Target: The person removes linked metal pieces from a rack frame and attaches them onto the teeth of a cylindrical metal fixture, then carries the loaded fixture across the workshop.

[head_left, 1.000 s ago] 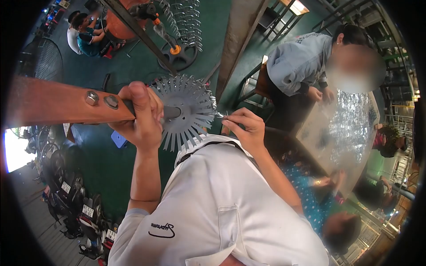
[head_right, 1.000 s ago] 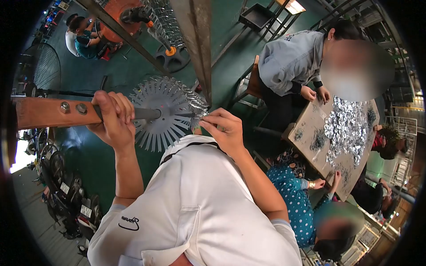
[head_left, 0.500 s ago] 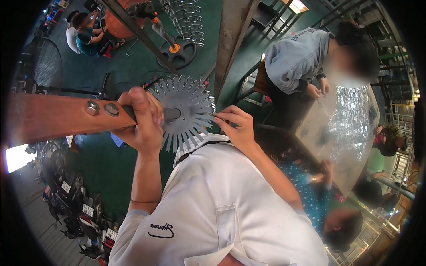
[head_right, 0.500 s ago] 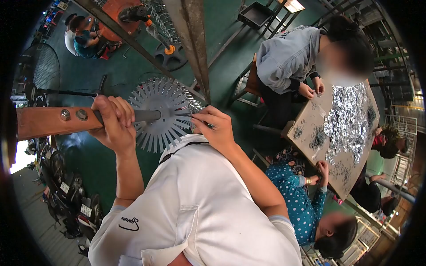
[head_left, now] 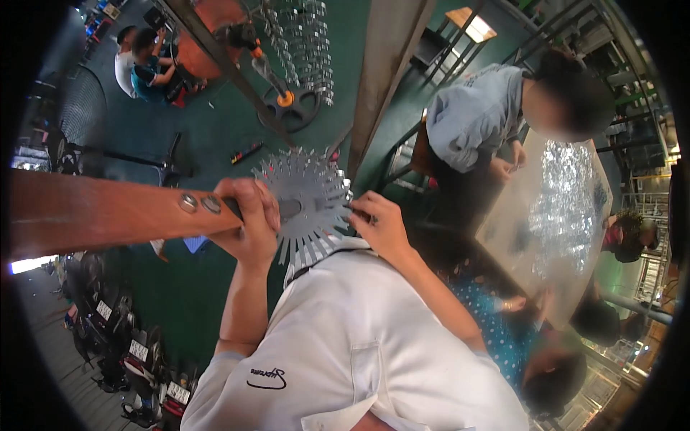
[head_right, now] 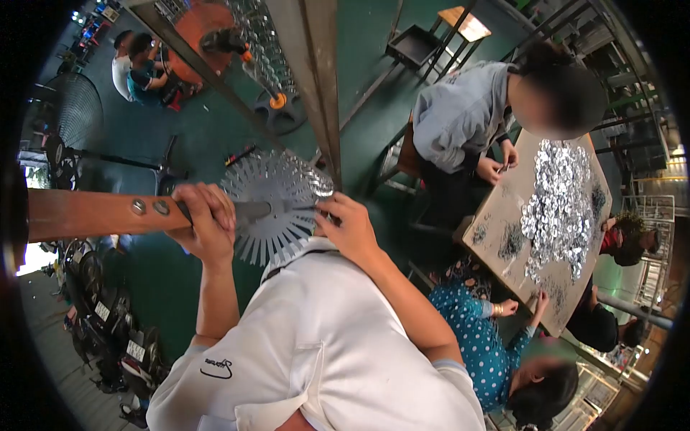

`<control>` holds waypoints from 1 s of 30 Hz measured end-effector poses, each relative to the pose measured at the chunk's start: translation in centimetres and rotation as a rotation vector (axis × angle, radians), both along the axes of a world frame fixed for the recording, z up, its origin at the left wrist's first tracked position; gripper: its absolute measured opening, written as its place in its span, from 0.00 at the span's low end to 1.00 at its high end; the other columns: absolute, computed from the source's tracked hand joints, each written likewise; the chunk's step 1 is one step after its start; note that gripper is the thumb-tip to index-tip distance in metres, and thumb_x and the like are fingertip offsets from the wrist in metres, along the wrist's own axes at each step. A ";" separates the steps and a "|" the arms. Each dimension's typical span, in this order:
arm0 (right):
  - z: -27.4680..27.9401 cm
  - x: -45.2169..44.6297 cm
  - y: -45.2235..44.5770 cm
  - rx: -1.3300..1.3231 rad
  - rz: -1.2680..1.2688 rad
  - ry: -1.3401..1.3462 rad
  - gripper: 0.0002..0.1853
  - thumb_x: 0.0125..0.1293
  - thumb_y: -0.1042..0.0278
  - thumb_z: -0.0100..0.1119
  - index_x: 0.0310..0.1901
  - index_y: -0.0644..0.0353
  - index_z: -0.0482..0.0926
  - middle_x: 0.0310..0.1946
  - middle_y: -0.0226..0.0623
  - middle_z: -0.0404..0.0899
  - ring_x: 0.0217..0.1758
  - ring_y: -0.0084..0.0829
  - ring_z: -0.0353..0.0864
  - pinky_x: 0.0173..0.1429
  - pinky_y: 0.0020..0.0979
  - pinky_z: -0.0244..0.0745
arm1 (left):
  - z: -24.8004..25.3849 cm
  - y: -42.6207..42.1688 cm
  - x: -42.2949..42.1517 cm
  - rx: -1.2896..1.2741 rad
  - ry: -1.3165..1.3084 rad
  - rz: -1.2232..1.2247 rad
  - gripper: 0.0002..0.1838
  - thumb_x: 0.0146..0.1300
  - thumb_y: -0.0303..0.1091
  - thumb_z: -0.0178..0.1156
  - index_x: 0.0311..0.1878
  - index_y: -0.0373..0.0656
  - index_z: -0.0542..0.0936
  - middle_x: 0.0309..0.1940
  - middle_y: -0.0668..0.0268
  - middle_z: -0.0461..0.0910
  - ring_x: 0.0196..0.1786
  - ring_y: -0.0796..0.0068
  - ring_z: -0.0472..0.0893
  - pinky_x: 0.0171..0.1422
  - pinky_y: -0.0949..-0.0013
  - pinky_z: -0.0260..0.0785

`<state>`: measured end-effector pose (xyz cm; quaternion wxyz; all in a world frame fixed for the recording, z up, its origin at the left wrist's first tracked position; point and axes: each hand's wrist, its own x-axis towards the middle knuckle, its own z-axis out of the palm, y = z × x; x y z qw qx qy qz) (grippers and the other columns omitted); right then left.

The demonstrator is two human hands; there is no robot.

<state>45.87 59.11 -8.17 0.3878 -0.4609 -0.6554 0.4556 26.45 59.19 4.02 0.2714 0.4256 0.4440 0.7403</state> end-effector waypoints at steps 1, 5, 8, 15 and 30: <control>0.2 0.2 0.1 -0.003 0.016 -0.008 0.12 0.55 0.78 0.70 0.41 0.71 0.83 0.30 0.37 0.76 0.26 0.25 0.75 0.32 0.25 0.70 | -0.1 0.0 -0.1 0.005 0.005 -0.001 0.20 0.76 0.37 0.53 0.25 0.40 0.67 0.11 0.70 0.64 0.11 0.82 0.62 0.14 0.76 0.55; 2.1 1.7 0.2 -0.016 0.075 -0.052 0.13 0.58 0.75 0.69 0.45 0.68 0.84 0.31 0.35 0.77 0.29 0.26 0.77 0.35 0.26 0.73 | -0.5 0.1 -0.7 0.017 -0.014 0.017 0.19 0.76 0.35 0.52 0.25 0.41 0.67 0.10 0.70 0.62 0.10 0.83 0.60 0.14 0.76 0.53; 5.3 3.8 2.3 -0.028 0.098 -0.082 0.13 0.59 0.72 0.69 0.45 0.66 0.84 0.31 0.36 0.78 0.30 0.27 0.78 0.35 0.26 0.73 | -0.5 0.1 -0.9 0.024 -0.006 -0.002 0.19 0.76 0.35 0.52 0.25 0.41 0.67 0.10 0.71 0.62 0.10 0.83 0.60 0.14 0.76 0.52; 11.5 5.6 17.9 0.190 -0.009 0.040 0.12 0.67 0.68 0.64 0.45 0.69 0.82 0.31 0.32 0.82 0.36 0.19 0.78 0.43 0.24 0.74 | -0.9 -0.2 -1.6 0.003 -0.025 -0.054 0.14 0.72 0.33 0.59 0.30 0.36 0.72 0.16 0.66 0.72 0.13 0.84 0.66 0.16 0.78 0.55; 24.0 -6.7 36.1 0.091 0.455 0.603 0.15 0.65 0.66 0.68 0.49 0.65 0.82 0.33 0.29 0.79 0.35 0.21 0.76 0.40 0.26 0.75 | -1.9 -0.9 -3.2 0.028 0.030 -0.124 0.18 0.74 0.36 0.55 0.27 0.43 0.64 0.14 0.69 0.66 0.13 0.82 0.62 0.16 0.76 0.56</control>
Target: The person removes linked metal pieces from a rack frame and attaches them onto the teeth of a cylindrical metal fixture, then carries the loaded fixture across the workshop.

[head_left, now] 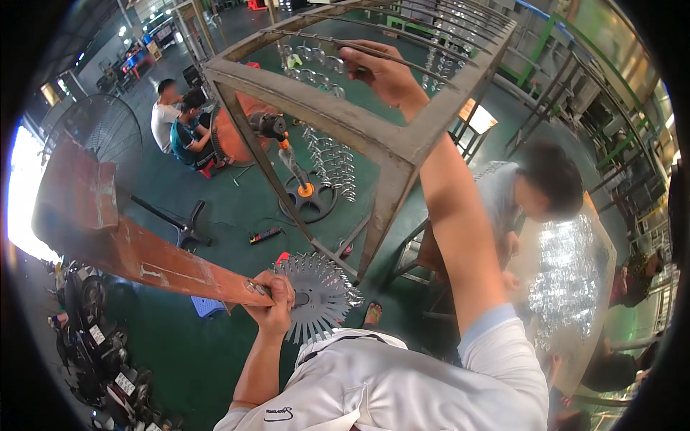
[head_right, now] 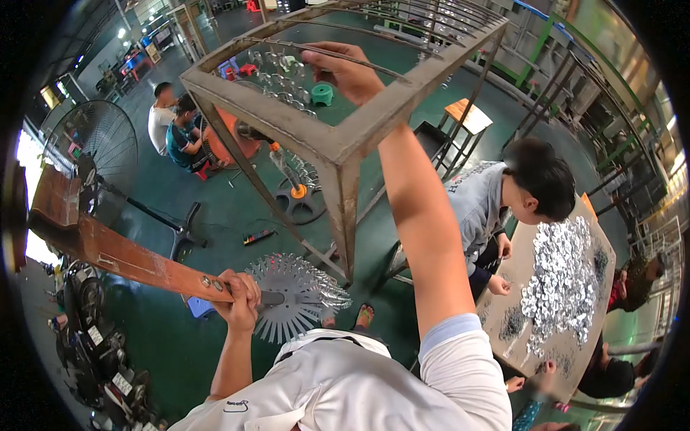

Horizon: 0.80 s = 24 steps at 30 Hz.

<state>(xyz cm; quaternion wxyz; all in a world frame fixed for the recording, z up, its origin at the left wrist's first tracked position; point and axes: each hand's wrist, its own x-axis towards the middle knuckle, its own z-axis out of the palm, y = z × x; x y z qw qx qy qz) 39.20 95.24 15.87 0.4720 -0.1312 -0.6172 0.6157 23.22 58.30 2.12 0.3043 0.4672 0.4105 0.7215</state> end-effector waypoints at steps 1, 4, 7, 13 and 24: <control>-0.2 0.0 0.9 -0.025 0.054 0.013 0.15 0.64 0.66 0.69 0.50 0.65 0.83 0.34 0.29 0.80 0.36 0.21 0.76 0.41 0.27 0.75 | -0.2 0.2 -0.2 0.015 0.030 -0.001 0.17 0.75 0.35 0.54 0.28 0.44 0.63 0.14 0.69 0.65 0.13 0.83 0.60 0.16 0.76 0.55; 0.1 0.1 1.9 -0.055 0.116 0.014 0.16 0.63 0.66 0.70 0.50 0.64 0.84 0.34 0.27 0.82 0.34 0.20 0.78 0.38 0.23 0.77 | 0.3 -0.2 -0.1 -0.045 0.030 0.019 0.17 0.71 0.30 0.58 0.26 0.45 0.63 0.14 0.70 0.64 0.14 0.82 0.61 0.18 0.76 0.56; 0.4 0.0 2.9 -0.032 0.155 -0.079 0.15 0.62 0.65 0.71 0.48 0.63 0.85 0.36 0.28 0.83 0.36 0.19 0.78 0.39 0.23 0.77 | 0.0 -0.1 -0.6 0.009 0.122 0.018 0.18 0.64 0.27 0.64 0.25 0.46 0.63 0.15 0.71 0.63 0.15 0.82 0.62 0.19 0.76 0.56; 0.3 -0.3 5.4 -0.005 0.326 -0.070 0.10 0.64 0.68 0.68 0.45 0.62 0.85 0.34 0.30 0.83 0.36 0.20 0.78 0.38 0.26 0.73 | 0.5 0.3 -0.3 -0.003 0.056 0.021 0.19 0.59 0.19 0.66 0.23 0.44 0.64 0.17 0.73 0.65 0.19 0.84 0.62 0.24 0.75 0.54; -0.8 3.3 1.9 0.052 0.023 -0.032 0.10 0.65 0.70 0.67 0.44 0.67 0.84 0.33 0.33 0.82 0.32 0.21 0.76 0.35 0.24 0.72 | 0.3 0.6 -0.3 -0.036 0.096 0.145 0.17 0.70 0.24 0.56 0.26 0.46 0.62 0.10 0.74 0.58 0.11 0.85 0.56 0.15 0.76 0.52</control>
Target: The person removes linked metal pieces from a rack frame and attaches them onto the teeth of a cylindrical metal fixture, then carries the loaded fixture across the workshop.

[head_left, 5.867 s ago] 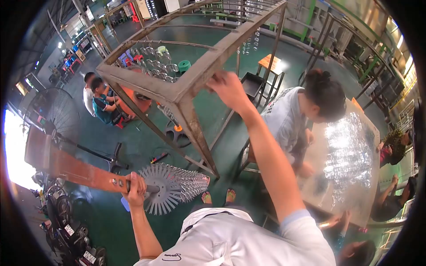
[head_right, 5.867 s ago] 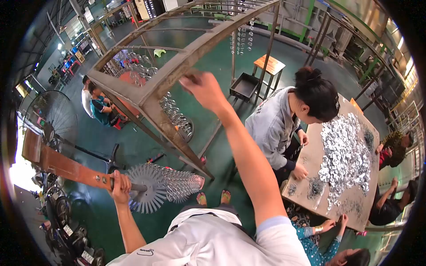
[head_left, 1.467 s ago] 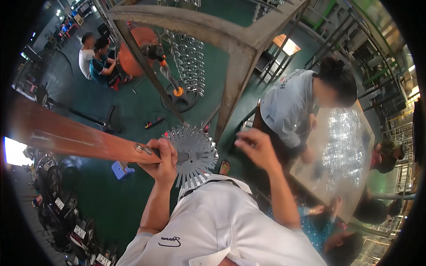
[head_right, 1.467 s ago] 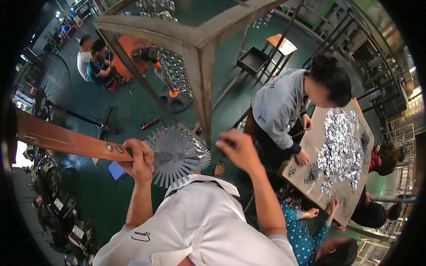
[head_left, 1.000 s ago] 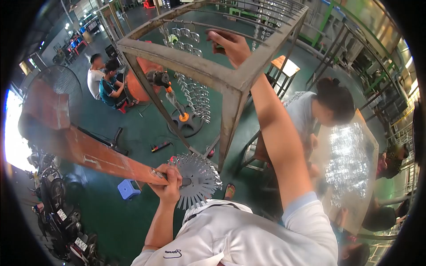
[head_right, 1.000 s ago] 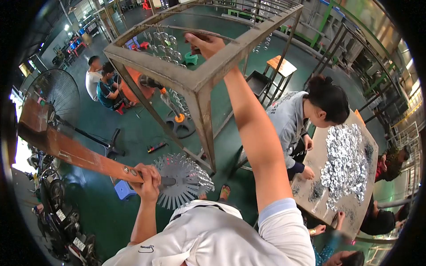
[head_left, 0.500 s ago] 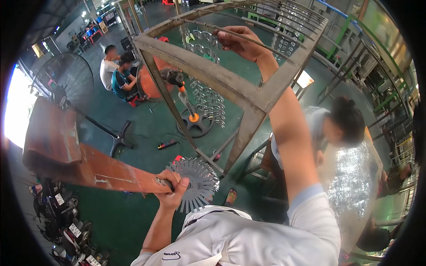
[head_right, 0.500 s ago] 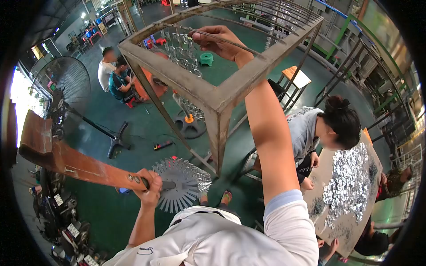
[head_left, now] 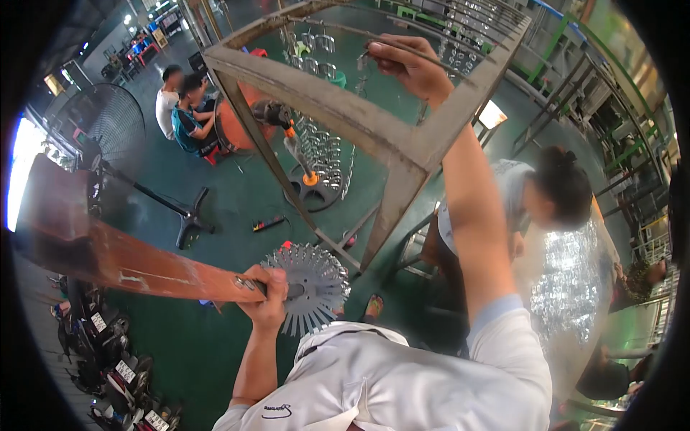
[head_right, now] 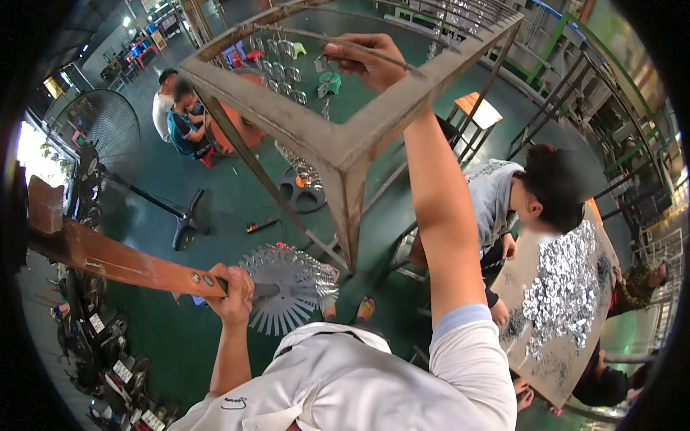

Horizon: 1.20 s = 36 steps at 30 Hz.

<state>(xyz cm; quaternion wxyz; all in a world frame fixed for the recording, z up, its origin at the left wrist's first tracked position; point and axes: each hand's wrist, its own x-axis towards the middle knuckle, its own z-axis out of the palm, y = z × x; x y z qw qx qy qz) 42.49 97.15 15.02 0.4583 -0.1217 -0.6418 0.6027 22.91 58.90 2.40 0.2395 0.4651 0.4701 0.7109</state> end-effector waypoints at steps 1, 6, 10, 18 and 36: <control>-0.7 1.0 -0.7 0.025 -0.036 -0.009 0.11 0.64 0.70 0.68 0.45 0.68 0.84 0.33 0.33 0.82 0.33 0.21 0.77 0.36 0.23 0.72 | 0.2 0.1 0.0 0.005 -0.020 -0.003 0.17 0.71 0.25 0.55 0.26 0.45 0.62 0.10 0.74 0.57 0.11 0.85 0.56 0.15 0.76 0.51; -6.7 6.2 -5.1 0.298 -0.472 0.018 0.10 0.63 0.74 0.65 0.43 0.71 0.84 0.32 0.33 0.80 0.33 0.23 0.76 0.39 0.28 0.73 | 0.7 0.2 0.3 0.009 -0.069 0.002 0.15 0.74 0.26 0.52 0.27 0.44 0.64 0.10 0.74 0.57 0.11 0.84 0.55 0.16 0.75 0.51; -8.9 9.4 -13.1 0.232 -0.557 -0.165 0.08 0.62 0.78 0.64 0.41 0.72 0.84 0.31 0.32 0.78 0.30 0.22 0.74 0.35 0.25 0.67 | 1.1 0.2 0.0 -0.007 -0.085 -0.010 0.16 0.75 0.30 0.51 0.27 0.43 0.64 0.10 0.73 0.57 0.12 0.84 0.55 0.16 0.75 0.51; -12.8 10.9 -25.6 0.109 -0.816 -0.399 0.07 0.58 0.81 0.69 0.39 0.71 0.86 0.30 0.31 0.78 0.29 0.17 0.72 0.32 0.18 0.60 | 1.9 1.4 0.4 0.039 -0.077 0.013 0.23 0.75 0.36 0.54 0.21 0.45 0.62 0.09 0.72 0.57 0.11 0.84 0.56 0.15 0.75 0.50; -21.0 7.6 -38.9 -0.185 -0.743 -0.298 0.08 0.54 0.86 0.70 0.38 0.72 0.86 0.29 0.33 0.78 0.27 0.16 0.71 0.30 0.18 0.61 | 3.1 1.9 1.2 0.088 -0.036 0.055 0.22 0.75 0.34 0.54 0.21 0.44 0.64 0.09 0.73 0.57 0.10 0.85 0.57 0.14 0.76 0.48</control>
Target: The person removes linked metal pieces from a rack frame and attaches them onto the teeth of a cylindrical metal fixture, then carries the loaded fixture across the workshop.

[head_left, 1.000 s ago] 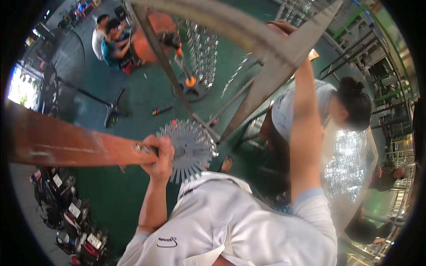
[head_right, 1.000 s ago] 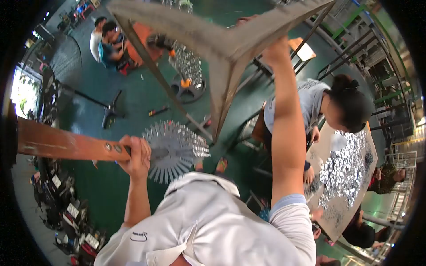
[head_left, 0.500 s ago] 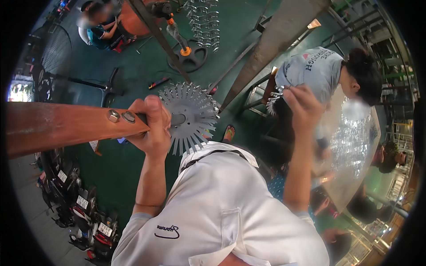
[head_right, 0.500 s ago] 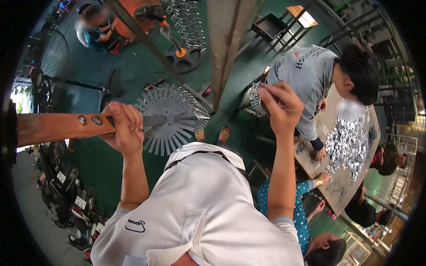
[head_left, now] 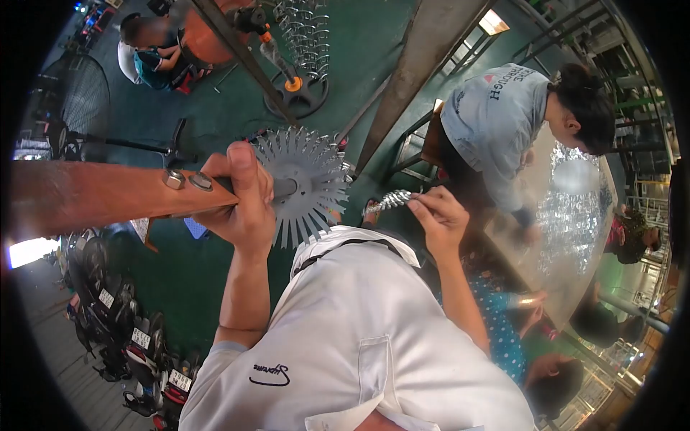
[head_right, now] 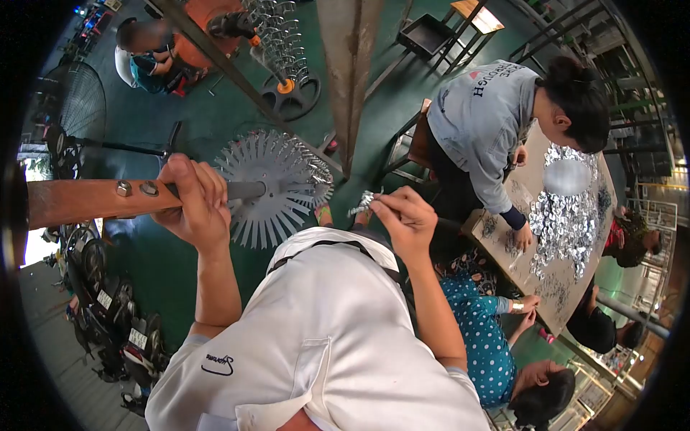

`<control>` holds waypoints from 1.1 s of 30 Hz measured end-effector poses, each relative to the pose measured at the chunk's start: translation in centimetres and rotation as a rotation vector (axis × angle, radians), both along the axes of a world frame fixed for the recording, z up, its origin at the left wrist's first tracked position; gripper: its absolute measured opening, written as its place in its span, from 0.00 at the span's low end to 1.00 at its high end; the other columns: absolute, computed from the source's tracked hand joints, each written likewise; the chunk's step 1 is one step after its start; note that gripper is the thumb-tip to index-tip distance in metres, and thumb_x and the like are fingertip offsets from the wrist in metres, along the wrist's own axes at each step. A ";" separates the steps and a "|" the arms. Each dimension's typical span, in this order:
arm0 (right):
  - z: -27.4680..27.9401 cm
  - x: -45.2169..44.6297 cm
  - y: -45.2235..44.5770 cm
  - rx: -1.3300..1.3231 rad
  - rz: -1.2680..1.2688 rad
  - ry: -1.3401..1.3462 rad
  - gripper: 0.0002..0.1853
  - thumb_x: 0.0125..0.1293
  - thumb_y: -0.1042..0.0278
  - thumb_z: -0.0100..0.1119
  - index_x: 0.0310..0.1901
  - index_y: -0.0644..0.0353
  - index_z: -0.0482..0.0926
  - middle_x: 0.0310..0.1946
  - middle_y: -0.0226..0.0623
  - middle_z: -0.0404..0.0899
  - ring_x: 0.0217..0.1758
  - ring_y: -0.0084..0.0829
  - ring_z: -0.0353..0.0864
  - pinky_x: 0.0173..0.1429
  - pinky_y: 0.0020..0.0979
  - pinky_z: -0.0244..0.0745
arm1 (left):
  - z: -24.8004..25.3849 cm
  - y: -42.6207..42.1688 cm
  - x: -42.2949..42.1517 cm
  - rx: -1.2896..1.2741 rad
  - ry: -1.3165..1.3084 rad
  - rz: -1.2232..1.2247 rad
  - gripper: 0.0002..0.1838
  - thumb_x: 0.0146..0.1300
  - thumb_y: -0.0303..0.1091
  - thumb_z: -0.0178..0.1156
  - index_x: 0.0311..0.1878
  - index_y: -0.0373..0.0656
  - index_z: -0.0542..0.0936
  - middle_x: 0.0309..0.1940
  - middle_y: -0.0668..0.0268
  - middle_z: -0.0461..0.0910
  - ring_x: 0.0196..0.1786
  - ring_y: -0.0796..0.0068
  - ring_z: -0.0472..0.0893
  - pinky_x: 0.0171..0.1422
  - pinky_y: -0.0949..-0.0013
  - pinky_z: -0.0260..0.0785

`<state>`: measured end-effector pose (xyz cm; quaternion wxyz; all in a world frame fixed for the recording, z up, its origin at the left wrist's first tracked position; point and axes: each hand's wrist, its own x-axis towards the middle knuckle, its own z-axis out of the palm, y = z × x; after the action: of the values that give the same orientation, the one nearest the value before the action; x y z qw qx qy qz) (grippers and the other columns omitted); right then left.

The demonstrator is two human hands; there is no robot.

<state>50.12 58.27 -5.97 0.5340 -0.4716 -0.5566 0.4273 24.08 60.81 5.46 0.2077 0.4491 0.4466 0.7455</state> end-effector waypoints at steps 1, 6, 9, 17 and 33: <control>-0.1 -0.8 -0.4 -0.023 0.012 0.035 0.08 0.54 0.87 0.69 0.37 0.72 0.86 0.30 0.34 0.79 0.26 0.15 0.71 0.29 0.18 0.61 | 0.1 0.0 0.0 0.000 0.003 -0.002 0.22 0.75 0.34 0.54 0.21 0.44 0.64 0.09 0.73 0.57 0.10 0.85 0.57 0.14 0.76 0.48; -1.6 -2.8 -0.8 -0.033 0.126 -0.013 0.07 0.54 0.86 0.69 0.36 0.71 0.86 0.29 0.35 0.79 0.29 0.20 0.76 0.31 0.19 0.66 | 0.3 0.1 0.1 0.013 0.010 -0.003 0.22 0.75 0.35 0.54 0.22 0.44 0.64 0.09 0.73 0.58 0.11 0.85 0.57 0.14 0.76 0.48; -3.0 -4.7 -0.2 -0.021 0.177 0.026 0.07 0.56 0.85 0.68 0.37 0.71 0.86 0.29 0.36 0.79 0.25 0.22 0.80 0.28 0.21 0.71 | 0.4 0.1 -0.1 0.015 0.018 -0.004 0.21 0.75 0.36 0.55 0.22 0.43 0.65 0.09 0.72 0.58 0.11 0.84 0.57 0.14 0.76 0.48; -2.9 -6.9 1.2 0.042 0.201 -0.081 0.09 0.55 0.82 0.69 0.40 0.66 0.87 0.30 0.34 0.81 0.27 0.19 0.78 0.31 0.20 0.71 | 0.7 0.1 0.1 0.014 0.027 0.017 0.20 0.74 0.37 0.55 0.24 0.43 0.67 0.09 0.72 0.58 0.11 0.84 0.57 0.14 0.76 0.48; -3.2 -8.0 1.6 0.026 0.177 -0.161 0.10 0.56 0.82 0.67 0.41 0.68 0.86 0.27 0.34 0.77 0.24 0.19 0.71 0.29 0.22 0.65 | 0.3 0.4 0.4 -0.008 0.000 0.037 0.23 0.74 0.38 0.56 0.21 0.44 0.64 0.08 0.73 0.57 0.10 0.85 0.57 0.13 0.77 0.47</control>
<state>42.10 59.85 -9.22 0.4537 -0.4466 -0.6426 0.4263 24.48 61.21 5.74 0.1958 0.4400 0.4576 0.7475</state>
